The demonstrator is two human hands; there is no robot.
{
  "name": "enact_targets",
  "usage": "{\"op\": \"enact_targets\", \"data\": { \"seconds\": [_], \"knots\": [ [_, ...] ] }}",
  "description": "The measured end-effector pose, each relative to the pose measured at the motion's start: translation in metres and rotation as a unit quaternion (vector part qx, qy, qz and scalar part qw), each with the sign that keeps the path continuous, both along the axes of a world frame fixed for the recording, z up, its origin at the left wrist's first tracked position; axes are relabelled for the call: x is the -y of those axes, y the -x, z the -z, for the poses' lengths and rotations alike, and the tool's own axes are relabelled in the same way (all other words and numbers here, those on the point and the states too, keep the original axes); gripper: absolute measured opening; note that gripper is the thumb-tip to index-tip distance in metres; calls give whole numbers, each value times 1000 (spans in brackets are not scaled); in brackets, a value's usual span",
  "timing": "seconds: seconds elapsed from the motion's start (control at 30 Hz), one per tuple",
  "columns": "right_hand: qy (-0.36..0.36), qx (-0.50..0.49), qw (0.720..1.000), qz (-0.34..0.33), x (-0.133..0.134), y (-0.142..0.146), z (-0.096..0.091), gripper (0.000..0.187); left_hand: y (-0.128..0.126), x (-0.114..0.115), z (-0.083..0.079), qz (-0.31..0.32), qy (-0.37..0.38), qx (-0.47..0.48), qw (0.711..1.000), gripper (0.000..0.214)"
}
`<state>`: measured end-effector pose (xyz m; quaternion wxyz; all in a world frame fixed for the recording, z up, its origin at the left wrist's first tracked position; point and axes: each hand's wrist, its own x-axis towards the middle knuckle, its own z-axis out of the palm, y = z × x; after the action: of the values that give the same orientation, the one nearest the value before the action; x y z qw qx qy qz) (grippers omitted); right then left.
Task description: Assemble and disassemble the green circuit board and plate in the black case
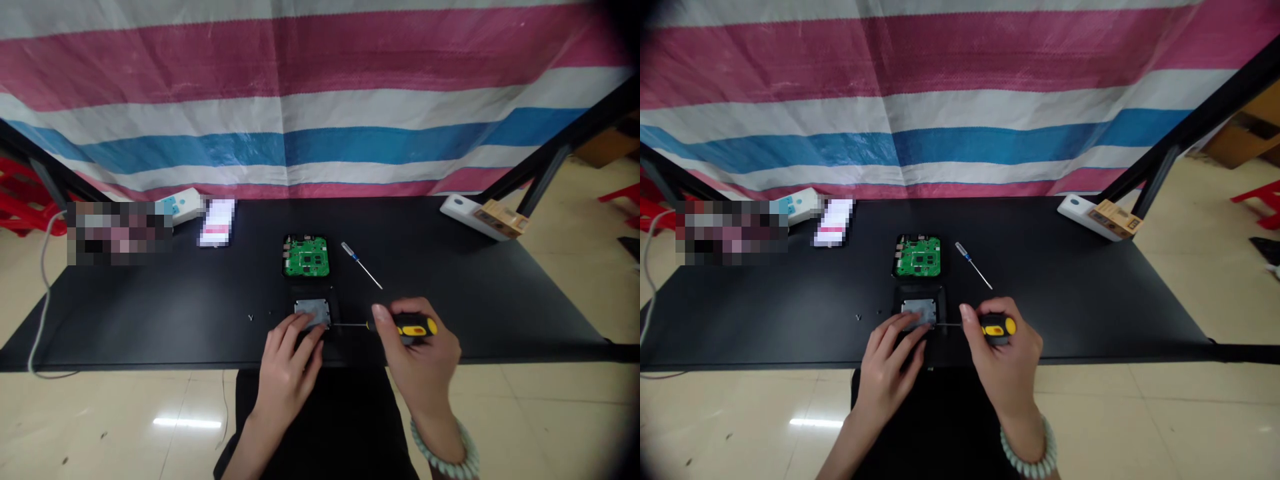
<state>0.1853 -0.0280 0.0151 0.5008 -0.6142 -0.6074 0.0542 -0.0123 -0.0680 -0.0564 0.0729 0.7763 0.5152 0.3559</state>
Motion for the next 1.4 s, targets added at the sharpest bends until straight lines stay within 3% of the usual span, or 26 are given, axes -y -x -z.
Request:
{"op": "enact_targets", "data": {
  "seconds": [1.4],
  "knots": [
    [-7, 22, 1000, -18, -2, 2, -1, 26, 2, 0, 3, 8, -23, -10, 1000, 37]
  ]
}}
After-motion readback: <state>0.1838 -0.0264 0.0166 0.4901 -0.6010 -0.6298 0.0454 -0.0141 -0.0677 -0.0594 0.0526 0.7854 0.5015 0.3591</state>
